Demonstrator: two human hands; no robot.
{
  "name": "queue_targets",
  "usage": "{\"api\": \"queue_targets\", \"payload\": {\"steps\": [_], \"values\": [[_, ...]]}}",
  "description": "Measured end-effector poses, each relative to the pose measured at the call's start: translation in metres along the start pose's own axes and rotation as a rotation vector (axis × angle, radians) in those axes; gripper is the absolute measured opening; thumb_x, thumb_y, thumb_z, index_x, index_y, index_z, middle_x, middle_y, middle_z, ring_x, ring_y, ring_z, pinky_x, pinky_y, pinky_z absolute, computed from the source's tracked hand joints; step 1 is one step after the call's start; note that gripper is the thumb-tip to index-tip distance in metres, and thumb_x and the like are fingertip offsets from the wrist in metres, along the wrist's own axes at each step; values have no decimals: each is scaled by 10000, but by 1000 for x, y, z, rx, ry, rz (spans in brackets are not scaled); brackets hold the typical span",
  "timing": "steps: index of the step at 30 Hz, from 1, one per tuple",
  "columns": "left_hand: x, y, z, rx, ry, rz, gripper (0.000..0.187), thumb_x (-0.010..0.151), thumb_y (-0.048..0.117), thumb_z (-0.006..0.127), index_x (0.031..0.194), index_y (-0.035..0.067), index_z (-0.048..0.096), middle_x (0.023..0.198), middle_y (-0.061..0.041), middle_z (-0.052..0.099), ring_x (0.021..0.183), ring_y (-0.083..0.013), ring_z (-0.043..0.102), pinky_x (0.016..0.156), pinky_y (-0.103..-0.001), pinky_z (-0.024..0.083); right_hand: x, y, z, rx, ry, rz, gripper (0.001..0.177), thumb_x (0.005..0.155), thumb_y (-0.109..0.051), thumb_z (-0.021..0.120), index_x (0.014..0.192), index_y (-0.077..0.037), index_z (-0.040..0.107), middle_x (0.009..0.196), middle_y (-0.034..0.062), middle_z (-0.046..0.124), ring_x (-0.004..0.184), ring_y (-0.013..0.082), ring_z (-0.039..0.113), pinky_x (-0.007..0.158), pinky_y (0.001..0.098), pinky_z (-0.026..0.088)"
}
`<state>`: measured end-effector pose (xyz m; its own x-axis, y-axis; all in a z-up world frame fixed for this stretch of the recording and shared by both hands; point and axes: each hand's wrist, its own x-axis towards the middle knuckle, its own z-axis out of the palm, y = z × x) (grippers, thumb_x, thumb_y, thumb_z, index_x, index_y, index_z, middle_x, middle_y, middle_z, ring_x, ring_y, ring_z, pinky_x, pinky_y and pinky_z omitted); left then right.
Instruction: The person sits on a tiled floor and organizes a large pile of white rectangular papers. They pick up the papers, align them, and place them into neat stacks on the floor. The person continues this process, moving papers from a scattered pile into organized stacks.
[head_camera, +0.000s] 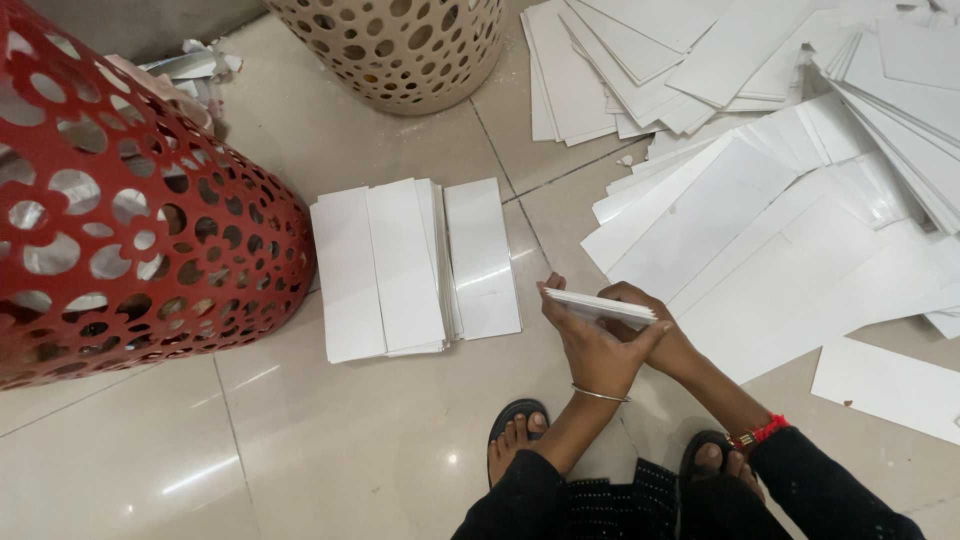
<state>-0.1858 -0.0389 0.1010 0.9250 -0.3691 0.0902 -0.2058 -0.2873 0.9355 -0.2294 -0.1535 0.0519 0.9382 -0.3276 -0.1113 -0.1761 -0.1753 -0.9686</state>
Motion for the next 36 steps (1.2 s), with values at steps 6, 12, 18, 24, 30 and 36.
{"api": "queue_targets", "payload": {"steps": [6, 12, 18, 24, 30, 36], "values": [[32, -14, -22, -23, 63, -188, 1376, 652, 388, 887, 1589, -72, -10, 1447, -322, 432, 1314, -443, 525, 1063, -477, 495, 2, 32, 17, -215, -5, 15, 405, 883, -159, 714, 1232, 5, 588, 1056, 164, 706, 971, 231, 681, 836, 369, 540], [92, -50, -59, -74, 65, -324, 1363, 645, 509, 867, 1576, -67, 56, 1505, -337, 373, 1369, -438, 465, 1105, -459, 449, -2, 41, 37, -215, -118, 277, 456, 934, -236, 659, 1321, -12, 571, 1096, 183, 743, 995, 242, 731, 888, 371, 563], [116, -82, -105, 511, -99, -206, 1095, 774, 582, 820, 1557, 43, 277, 1592, -297, 249, 1510, -487, 164, 1170, -678, 182, 33, 45, 78, 246, -125, 279, 601, 925, -212, 653, 1443, 11, 443, 1272, 166, 681, 1160, 227, 654, 970, 357, 539], [123, -133, -162, 975, -233, -248, 993, 820, 454, 754, 1609, 221, 197, 1684, -223, 26, 1543, -461, -32, 1092, -825, 4, 79, 59, 117, 160, -167, 384, 550, 928, -240, 666, 1366, 34, 480, 1166, 169, 704, 1015, 228, 692, 882, 361, 570], [118, -168, -171, 1048, -231, -169, 914, 875, 323, 664, 1625, 331, 141, 1700, -162, -28, 1554, -418, -45, 1113, -812, -19, 122, 46, 122, -250, -376, 558, 484, 926, -359, 691, 1171, 54, 632, 861, 175, 740, 684, 233, 747, 655, 357, 617], [120, -169, -173, 1064, -249, -169, 875, 888, 288, 606, 1625, 335, 138, 1698, -160, -23, 1550, -416, -48, 1106, -814, -30, 149, 39, 97, -574, -193, 258, 594, 887, -305, 716, 1340, 36, 540, 977, 165, 713, 856, 294, 721, 780, 376, 567]]}}
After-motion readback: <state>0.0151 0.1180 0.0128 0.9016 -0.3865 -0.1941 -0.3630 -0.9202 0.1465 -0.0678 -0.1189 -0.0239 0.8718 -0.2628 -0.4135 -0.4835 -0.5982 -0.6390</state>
